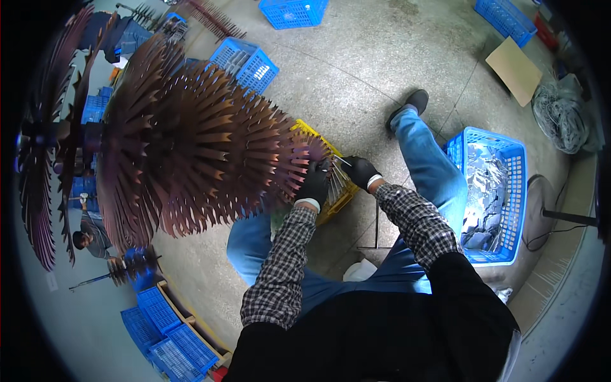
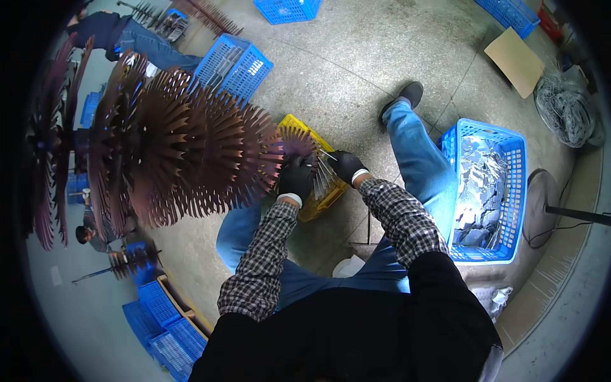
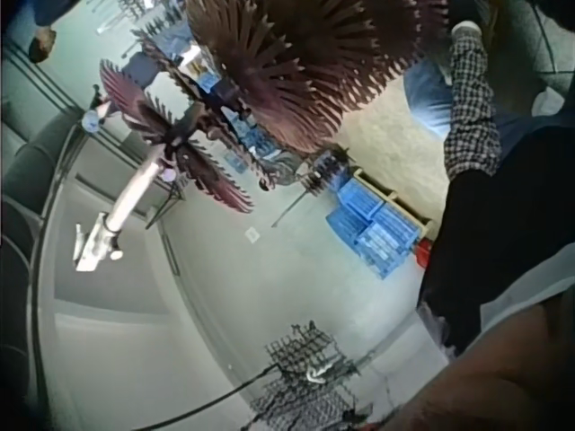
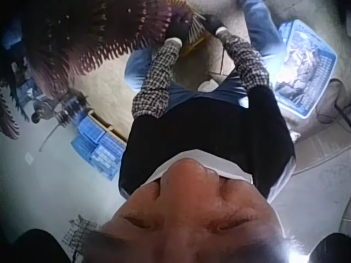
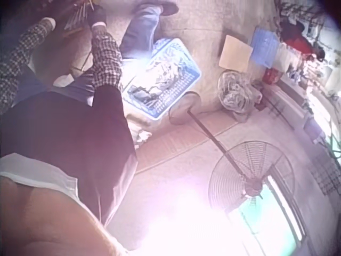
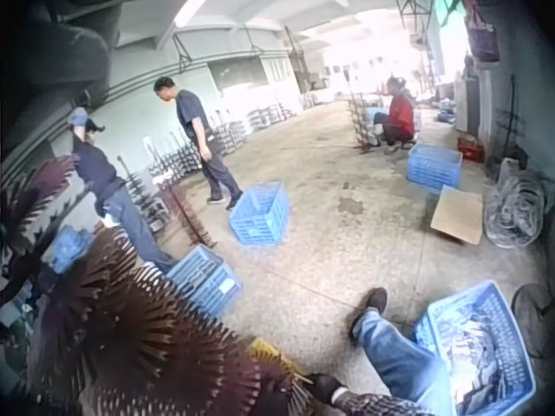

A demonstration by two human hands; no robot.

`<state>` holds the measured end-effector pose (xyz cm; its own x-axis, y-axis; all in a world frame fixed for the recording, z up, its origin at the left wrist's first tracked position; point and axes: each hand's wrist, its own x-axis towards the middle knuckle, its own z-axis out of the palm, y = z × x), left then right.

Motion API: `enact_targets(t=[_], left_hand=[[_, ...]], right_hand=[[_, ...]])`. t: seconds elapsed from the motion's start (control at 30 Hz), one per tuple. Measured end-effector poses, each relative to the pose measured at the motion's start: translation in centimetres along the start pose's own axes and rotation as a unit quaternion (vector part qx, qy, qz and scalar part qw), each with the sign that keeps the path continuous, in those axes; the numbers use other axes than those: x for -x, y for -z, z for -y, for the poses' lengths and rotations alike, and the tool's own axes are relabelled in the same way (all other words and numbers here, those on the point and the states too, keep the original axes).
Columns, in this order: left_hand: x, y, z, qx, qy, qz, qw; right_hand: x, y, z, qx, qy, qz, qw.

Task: Assembling metal fan blades onto a central shaft to form an impeller.

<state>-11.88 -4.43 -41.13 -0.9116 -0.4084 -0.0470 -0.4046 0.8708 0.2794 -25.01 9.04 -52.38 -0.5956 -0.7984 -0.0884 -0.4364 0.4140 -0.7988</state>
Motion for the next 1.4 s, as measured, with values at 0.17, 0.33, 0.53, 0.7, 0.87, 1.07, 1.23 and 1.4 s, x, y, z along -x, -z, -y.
enact_targets(t=[0.17,0.33,0.53,0.7,0.87,1.07,1.23,1.4], left_hand=[[-0.4,-1.4,1.4,-0.047,-0.032,-0.039,0.998],[-0.8,-1.7,0.9,-0.040,0.028,-0.010,0.999],[-0.9,-2.2,1.1,-0.004,0.051,-0.026,0.998],[-1.1,-3.4,2.2,-0.045,-0.013,-0.041,0.998],[-1.8,-2.8,1.4,-0.011,-0.032,-0.023,0.999],[-1.0,-1.8,-0.6,0.067,0.056,0.051,0.995],[0.8,-3.3,4.2,0.048,-0.069,-0.049,0.995],[3.7,-3.2,4.3,0.095,-0.033,-0.047,0.994]], right_hand=[[-0.1,0.4,1.0,-0.005,0.044,-0.018,0.999],[-0.1,0.5,0.7,0.003,0.056,-0.026,0.998],[0.3,0.1,1.0,0.015,0.070,-0.038,0.997],[-0.1,-0.4,0.8,0.030,0.096,-0.052,0.994],[-0.3,-0.3,0.5,0.039,0.094,-0.047,0.994],[0.4,-0.1,-1.3,0.102,0.106,0.011,0.989],[0.2,1.1,-0.2,0.098,0.134,0.052,0.985],[-0.3,5.8,-0.6,0.017,0.099,-0.001,0.995]])
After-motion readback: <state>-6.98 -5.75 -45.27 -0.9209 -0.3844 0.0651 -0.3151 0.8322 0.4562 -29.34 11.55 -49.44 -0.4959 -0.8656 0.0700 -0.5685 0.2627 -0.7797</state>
